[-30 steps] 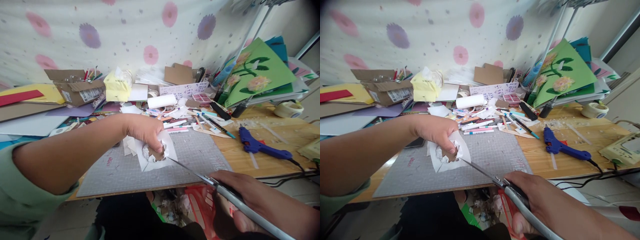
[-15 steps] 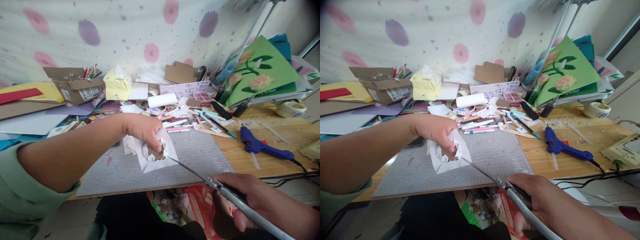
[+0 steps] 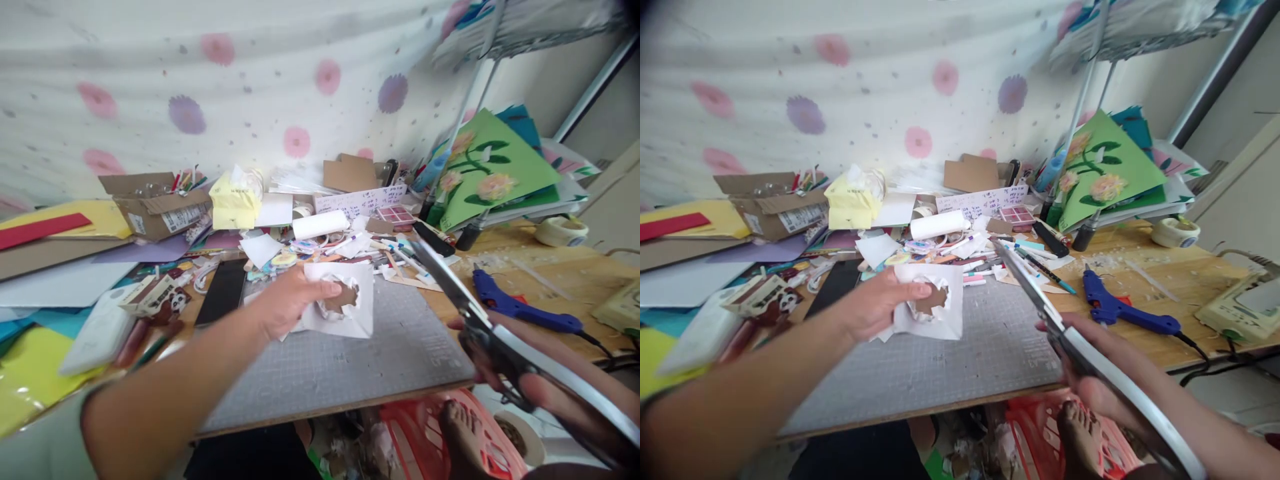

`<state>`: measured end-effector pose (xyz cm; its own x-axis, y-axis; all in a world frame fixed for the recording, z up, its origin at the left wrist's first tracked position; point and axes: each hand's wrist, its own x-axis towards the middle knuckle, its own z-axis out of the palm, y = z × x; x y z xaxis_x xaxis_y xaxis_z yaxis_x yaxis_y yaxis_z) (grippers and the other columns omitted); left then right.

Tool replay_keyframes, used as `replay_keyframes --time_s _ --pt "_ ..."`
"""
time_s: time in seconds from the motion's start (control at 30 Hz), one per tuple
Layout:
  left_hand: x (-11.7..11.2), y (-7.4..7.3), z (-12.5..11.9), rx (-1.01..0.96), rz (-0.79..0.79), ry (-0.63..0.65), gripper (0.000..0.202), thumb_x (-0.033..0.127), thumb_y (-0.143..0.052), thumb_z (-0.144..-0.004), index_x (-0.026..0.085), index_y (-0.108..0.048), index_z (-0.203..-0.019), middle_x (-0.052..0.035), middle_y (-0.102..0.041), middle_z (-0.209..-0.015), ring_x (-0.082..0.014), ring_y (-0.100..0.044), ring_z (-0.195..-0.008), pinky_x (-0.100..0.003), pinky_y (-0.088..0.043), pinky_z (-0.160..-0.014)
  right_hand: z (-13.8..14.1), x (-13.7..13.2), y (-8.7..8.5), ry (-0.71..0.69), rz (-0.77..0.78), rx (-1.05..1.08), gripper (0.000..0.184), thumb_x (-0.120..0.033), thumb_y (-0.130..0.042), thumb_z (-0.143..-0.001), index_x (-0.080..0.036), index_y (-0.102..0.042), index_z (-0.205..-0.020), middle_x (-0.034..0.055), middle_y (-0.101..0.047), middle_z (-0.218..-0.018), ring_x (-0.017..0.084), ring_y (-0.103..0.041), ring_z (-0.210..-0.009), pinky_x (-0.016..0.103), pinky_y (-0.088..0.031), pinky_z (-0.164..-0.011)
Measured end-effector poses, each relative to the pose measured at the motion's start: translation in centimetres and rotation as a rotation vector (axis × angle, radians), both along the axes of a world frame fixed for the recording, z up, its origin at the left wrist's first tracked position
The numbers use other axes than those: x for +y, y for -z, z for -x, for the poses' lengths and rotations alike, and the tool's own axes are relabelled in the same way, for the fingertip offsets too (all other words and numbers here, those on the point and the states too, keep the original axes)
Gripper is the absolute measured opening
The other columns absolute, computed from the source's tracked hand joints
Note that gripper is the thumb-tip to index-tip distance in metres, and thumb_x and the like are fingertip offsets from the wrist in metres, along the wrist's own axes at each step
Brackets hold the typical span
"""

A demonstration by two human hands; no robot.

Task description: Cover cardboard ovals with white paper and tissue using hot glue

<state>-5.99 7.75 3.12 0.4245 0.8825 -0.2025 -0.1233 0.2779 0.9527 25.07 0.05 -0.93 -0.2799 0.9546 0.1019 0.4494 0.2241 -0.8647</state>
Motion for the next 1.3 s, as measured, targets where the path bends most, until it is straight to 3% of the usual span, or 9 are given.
replay_keyframes --time_s 0.07,0.13,0.33,0.57,0.67,0.8,0.97,1.17,1.3 --pt "-1.8 1.4 -2.4 -0.166 0.068 -0.179 0.027 0.023 -0.072 -0.07 0.018 -0.07 -0.097 -0.0073 -0.074 -0.09 -0.0211 -0.068 -0.085 -0.032 -0.052 -0.079 1.2 0.5 0.1 0.004 0.078 0.131 0.056 -0.06 -0.054 -0.077 -0.026 -0.049 -0.122 0.0034 -0.06 -0.076 0.021 -0.059 -0.064 0.032 -0.05 -0.055" --pt "-3.3 2.4 -4.6 -0.299 0.11 -0.274 0.027 0.024 -0.069 -0.074 0.018 -0.069 -0.101 -0.0079 -0.073 -0.095 -0.0226 -0.068 -0.087 -0.033 -0.053 -0.077 3.0 1.0 -0.3 0.044 0.113 0.256 0.053 -0.059 -0.056 -0.077 -0.024 -0.05 -0.116 0.0027 -0.058 -0.078 0.017 -0.056 -0.057 0.03 -0.047 -0.051" --pt "-5.3 2.5 -8.4 -0.486 0.13 -0.252 0.033 0.024 -0.062 -0.081 0.017 -0.064 -0.113 -0.0098 -0.071 -0.106 -0.0252 -0.063 -0.103 -0.033 -0.05 -0.085 6.5 2.0 -1.6 0.223 0.149 0.434 0.05 -0.051 -0.067 -0.071 -0.019 -0.052 -0.105 -0.0054 -0.05 -0.053 0.011 -0.046 -0.046 0.022 -0.037 -0.042" --pt "-5.7 3.5 -9.7 -0.426 0.063 -0.403 0.036 0.025 -0.066 -0.08 0.02 -0.063 -0.115 -0.0065 -0.072 -0.103 -0.0216 -0.065 -0.097 -0.029 -0.05 -0.08 7.7 2.9 -3.1 0.274 0.192 0.378 0.046 -0.027 -0.073 -0.06 -0.019 -0.053 -0.101 -0.0067 -0.053 -0.061 0.008 -0.046 -0.046 0.021 -0.039 -0.043" --pt "-5.5 3.5 -8.8 -0.353 0.025 -0.321 0.035 0.025 -0.066 -0.08 0.019 -0.063 -0.114 -0.0065 -0.072 -0.101 -0.0203 -0.064 -0.095 -0.027 -0.049 -0.078 7.5 3.4 -3.5 0.256 0.207 0.327 0.044 -0.024 -0.071 -0.06 -0.019 -0.052 -0.1 -0.0049 -0.057 -0.065 0.011 -0.05 -0.05 0.022 -0.04 -0.045" --pt "-4.1 2.5 -6.4 -0.236 -0.05 -0.207 0.032 0.03 -0.063 -0.081 0.015 -0.065 -0.11 -0.0085 -0.072 -0.097 -0.0186 -0.065 -0.086 -0.025 -0.049 -0.072 7.0 3.9 -3.3 0.132 0.243 0.302 0.043 -0.019 -0.068 -0.061 -0.019 -0.049 -0.1 -0.0039 -0.059 -0.07 0.012 -0.054 -0.056 0.021 -0.04 -0.046" --pt "-2.1 1.7 -5.0 -0.021 0.049 0.148 0.029 0.022 -0.068 -0.074 0.012 -0.067 -0.102 -0.0098 -0.072 -0.084 -0.0199 -0.066 -0.071 -0.03 -0.049 -0.067 7.0 4.1 -2.6 0.062 0.184 0.29 0.04 -0.014 -0.064 -0.061 -0.02 -0.049 -0.097 -0.0019 -0.063 -0.075 0.015 -0.06 -0.066 0.025 -0.046 -0.058" --pt "-1.7 2.4 -5.2 0.111 -0.027 0.171 0.019 0.02 -0.071 -0.07 0.01 -0.071 -0.086 -0.0092 -0.073 -0.081 -0.021 -0.065 -0.077 -0.031 -0.048 -0.073 7.2 3.8 -2.1 0.076 0.158 0.254 0.041 -0.013 -0.064 -0.062 -0.019 -0.05 -0.1 0.0007 -0.065 -0.078 0.017 -0.061 -0.069 0.027 -0.047 -0.059" --pt "-1.3 2.3 -4.9 0.134 -0.114 0.092 0.016 0.021 -0.069 -0.073 0.011 -0.072 -0.085 -0.0081 -0.073 -0.081 -0.0191 -0.065 -0.074 -0.03 -0.048 -0.073 6.6 3.7 -2.3 0.086 0.233 0.35 0.044 -0.025 -0.072 -0.063 -0.021 -0.049 -0.1 -0.0021 -0.061 -0.075 0.013 -0.057 -0.061 0.023 -0.045 -0.053"
